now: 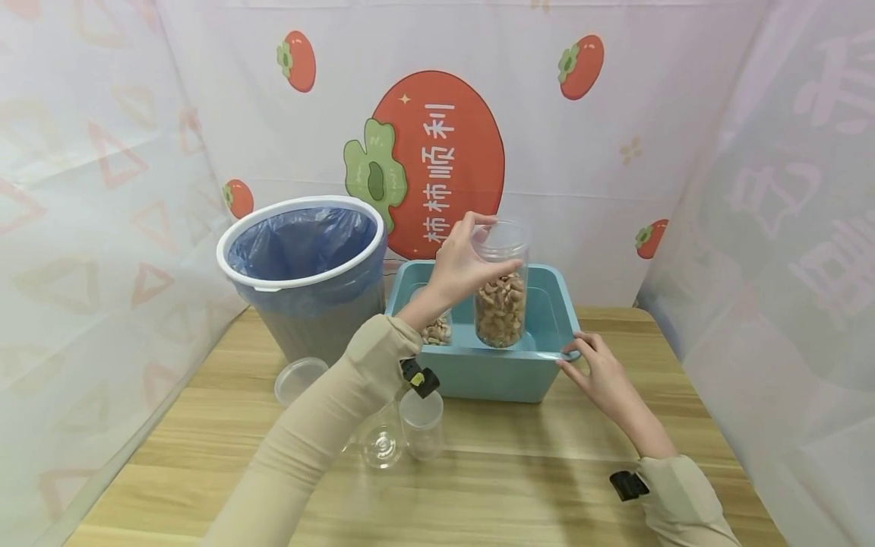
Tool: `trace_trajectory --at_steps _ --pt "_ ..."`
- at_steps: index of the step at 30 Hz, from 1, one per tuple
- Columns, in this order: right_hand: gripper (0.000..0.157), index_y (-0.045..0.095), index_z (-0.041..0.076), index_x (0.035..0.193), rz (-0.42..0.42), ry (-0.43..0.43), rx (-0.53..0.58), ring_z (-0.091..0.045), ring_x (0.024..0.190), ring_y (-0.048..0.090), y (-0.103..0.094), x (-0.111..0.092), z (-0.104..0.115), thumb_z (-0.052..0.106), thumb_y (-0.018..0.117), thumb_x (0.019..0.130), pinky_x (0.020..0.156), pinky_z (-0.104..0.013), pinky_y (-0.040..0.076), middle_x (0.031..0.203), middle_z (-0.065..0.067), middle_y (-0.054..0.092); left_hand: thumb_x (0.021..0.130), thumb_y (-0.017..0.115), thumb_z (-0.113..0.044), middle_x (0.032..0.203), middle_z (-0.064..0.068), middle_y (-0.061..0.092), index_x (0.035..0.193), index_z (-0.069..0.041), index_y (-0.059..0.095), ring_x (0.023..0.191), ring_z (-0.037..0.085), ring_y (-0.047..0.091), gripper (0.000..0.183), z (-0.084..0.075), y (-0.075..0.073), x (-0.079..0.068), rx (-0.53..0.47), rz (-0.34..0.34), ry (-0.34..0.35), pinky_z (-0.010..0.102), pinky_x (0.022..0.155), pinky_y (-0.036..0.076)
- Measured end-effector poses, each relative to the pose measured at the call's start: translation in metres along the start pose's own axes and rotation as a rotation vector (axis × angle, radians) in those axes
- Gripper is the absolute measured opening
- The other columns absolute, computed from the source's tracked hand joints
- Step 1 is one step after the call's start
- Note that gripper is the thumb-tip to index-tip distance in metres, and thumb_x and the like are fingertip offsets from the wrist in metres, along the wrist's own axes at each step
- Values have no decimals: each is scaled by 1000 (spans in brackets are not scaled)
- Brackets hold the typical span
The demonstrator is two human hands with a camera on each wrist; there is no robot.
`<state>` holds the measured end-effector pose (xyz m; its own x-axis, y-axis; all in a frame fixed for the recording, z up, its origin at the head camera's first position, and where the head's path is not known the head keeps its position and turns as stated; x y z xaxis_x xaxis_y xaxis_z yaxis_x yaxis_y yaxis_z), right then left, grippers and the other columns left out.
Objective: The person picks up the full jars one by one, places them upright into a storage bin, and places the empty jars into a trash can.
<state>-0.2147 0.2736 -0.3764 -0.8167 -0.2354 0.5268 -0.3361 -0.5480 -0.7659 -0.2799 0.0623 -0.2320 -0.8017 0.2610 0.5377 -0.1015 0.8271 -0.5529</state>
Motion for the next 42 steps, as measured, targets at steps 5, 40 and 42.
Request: trace_trajectory --at_steps 5,40,42 --pt "15 57 2 88 8 0 3 -44 93 50 1 0 0 5 66 76 71 -54 41 109 -25 46 66 75 -38 104 8 50 117 -13 44 83 16 52 65 15 9 5 7 -27 -42 23 61 43" --pt "15 57 3 88 21 21 12 -45 94 49 0 0 -2 6 66 77 72 -55 40 109 -25 46 68 76 -28 111 12 46 121 -11 41 87 17 49 65 92 85 -17 -108 241 -176 24 69 43" --pt "15 57 3 88 22 22 9 -45 94 49 0 0 -2 6 66 77 72 -55 40 110 -24 46 68 76 -26 112 12 46 120 -11 41 88 17 50 65 94 87 -19 -113 259 -189 25 70 43"
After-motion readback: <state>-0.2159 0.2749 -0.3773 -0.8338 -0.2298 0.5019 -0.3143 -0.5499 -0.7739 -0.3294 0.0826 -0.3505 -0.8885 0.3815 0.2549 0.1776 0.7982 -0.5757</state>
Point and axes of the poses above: each hand's wrist, its own x-axis towards the middle knuckle, its own y-axis out of the palm, z = x × y, the point moved 4 cm from there along x, towards the middle knuckle
